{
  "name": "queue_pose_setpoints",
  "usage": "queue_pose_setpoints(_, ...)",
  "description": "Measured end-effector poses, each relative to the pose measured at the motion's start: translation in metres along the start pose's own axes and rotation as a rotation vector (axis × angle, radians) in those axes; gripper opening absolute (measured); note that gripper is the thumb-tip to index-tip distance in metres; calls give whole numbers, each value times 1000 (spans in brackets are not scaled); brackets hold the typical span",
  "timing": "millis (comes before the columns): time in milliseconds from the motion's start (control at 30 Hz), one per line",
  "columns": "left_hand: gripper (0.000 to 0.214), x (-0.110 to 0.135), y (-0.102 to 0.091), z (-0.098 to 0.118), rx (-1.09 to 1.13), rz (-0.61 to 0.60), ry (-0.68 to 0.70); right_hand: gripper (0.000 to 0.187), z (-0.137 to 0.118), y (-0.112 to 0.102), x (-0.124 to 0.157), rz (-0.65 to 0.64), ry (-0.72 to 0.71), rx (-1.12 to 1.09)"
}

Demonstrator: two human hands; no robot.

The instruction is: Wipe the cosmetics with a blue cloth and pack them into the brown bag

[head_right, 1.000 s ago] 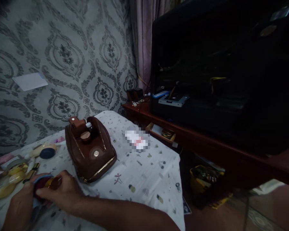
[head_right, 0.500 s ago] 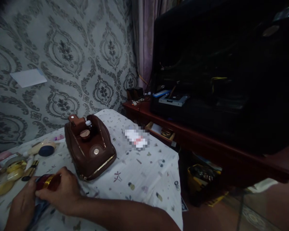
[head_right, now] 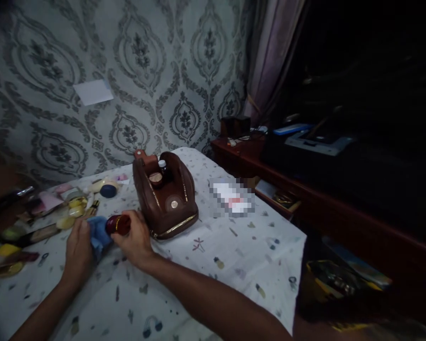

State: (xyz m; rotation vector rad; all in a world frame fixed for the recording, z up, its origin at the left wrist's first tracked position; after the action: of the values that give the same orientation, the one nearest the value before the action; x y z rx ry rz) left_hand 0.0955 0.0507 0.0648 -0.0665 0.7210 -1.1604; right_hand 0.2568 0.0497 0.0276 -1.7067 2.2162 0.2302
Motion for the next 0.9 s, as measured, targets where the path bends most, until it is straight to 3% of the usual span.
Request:
queue_pose_setpoints(133,54,3,11,2,49,-126,101,50,-8,6,6,-52,-78,0)
queue_pose_setpoints(267,53,10,28,-3,106,-317,57,57,-10,9,14,-84,-67,-2)
queue_pose_setpoints(600,65,-13,18,13,238,-213,-187,52,-31,-6,11,-18,-86,-102)
queue_pose_setpoints(800,49,-33,16,48,312,-112,-164,53,-68,-28,8,45,-206,-199)
queue_pose_setpoints(900,37,-44,25,75,332,-156,-11,52,-90,-43,5,58,-272,-201)
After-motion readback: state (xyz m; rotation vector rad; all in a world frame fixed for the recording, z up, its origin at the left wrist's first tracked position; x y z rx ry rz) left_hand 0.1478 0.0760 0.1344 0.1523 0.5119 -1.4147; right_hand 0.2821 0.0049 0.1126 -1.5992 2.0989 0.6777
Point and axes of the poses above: each hand's wrist, its own x-axis away from the middle knuckle, its own y-axis out of the palm, z = x × y, the point moved 8 cm from there along -x, towards the middle knuckle, and after that the axes turned 6 degrees about z, right-handed, at the moved point
